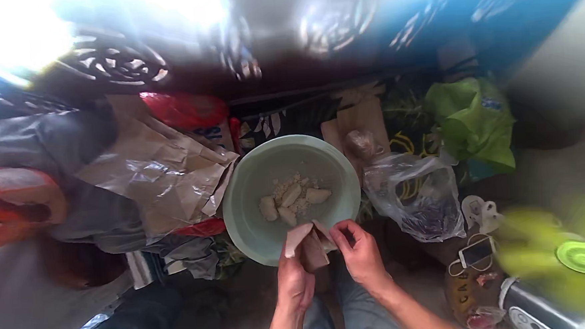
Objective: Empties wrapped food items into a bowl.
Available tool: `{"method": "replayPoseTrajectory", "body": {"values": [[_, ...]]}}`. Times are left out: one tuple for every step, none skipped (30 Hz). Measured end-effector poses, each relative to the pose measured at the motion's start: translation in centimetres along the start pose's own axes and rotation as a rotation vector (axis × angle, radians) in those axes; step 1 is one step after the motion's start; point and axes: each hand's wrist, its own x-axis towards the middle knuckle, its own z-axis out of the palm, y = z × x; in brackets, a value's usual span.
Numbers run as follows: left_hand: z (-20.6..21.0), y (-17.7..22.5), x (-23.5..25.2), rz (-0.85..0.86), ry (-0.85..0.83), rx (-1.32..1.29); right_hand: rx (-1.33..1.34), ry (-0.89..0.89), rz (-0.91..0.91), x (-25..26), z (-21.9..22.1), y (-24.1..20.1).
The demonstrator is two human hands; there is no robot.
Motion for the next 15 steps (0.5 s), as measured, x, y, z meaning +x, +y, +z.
{"method": "replayPoseTrajectory", "body": {"values": [[-0.5, 0.4, 0.4, -0.014, -0.019, -0.059, -0.021, 0.032, -0.097, -0.2, 0.4, 0.1], [-0.9, 0.7, 0.7, -0.022, -0.03, -0.112, -0.05, 0.058, -0.211, -0.5, 0.8, 0.2], [-1.3, 1.1, 0.8, -0.035, -0.036, -0.17, -0.096, 0.076, -0.315, -0.7, 1.0, 0.3], [-1.7, 1.4, 0.9, -0.054, -0.039, -0.24, -0.142, 0.078, -0.39, -0.9, 1.4, 0.4], [-1.9, 1.7, 1.0, -0.073, -0.016, -0.293, -0.181, 0.062, -0.428, -0.9, 1.8, 0.5], [-2.0, 2.1, 1.0, -0.086, 0.009, -0.327, -0.209, 0.033, -0.424, -0.9, 2.2, 0.4], [-2.1, 2.3, 1.1, -0.09, 0.014, -0.36, -0.224, 0.001, -0.39, -0.8, 2.7, 0.3], [-2.2, 2.6, 1.2, -0.088, 0.0, -0.382, -0.222, -0.029, -0.346, -0.6, 3.0, 0.2], [-2.5, 2.8, 1.5, -0.084, -0.035, -0.392, -0.217, -0.045, -0.317, -0.3, 3.4, 0.1], [-2.7, 3.0, 1.7, -0.081, -0.079, -0.389, -0.206, -0.047, -0.302, 0.0, 3.8, 0.0], [-2.8, 3.3, 1.9, -0.078, -0.094, -0.378, -0.193, -0.051, -0.29, 0.3, 4.1, 0.0], [-2.8, 3.5, 2.0, -0.081, -0.092, -0.369, -0.19, -0.061, -0.275, 0.6, 4.4, 0.0], [-2.8, 3.8, 2.0, -0.095, -0.074, -0.37, -0.198, -0.067, -0.257, 0.8, 4.5, 0.1], [-2.7, 4.1, 2.0, -0.112, -0.053, -0.376, -0.215, -0.068, -0.231, 1.0, 4.7, 0.3], [-2.5, 4.3, 2.0, -0.129, -0.02, -0.383, -0.235, -0.076, -0.19, 1.3, 4.8, 0.7]]}}
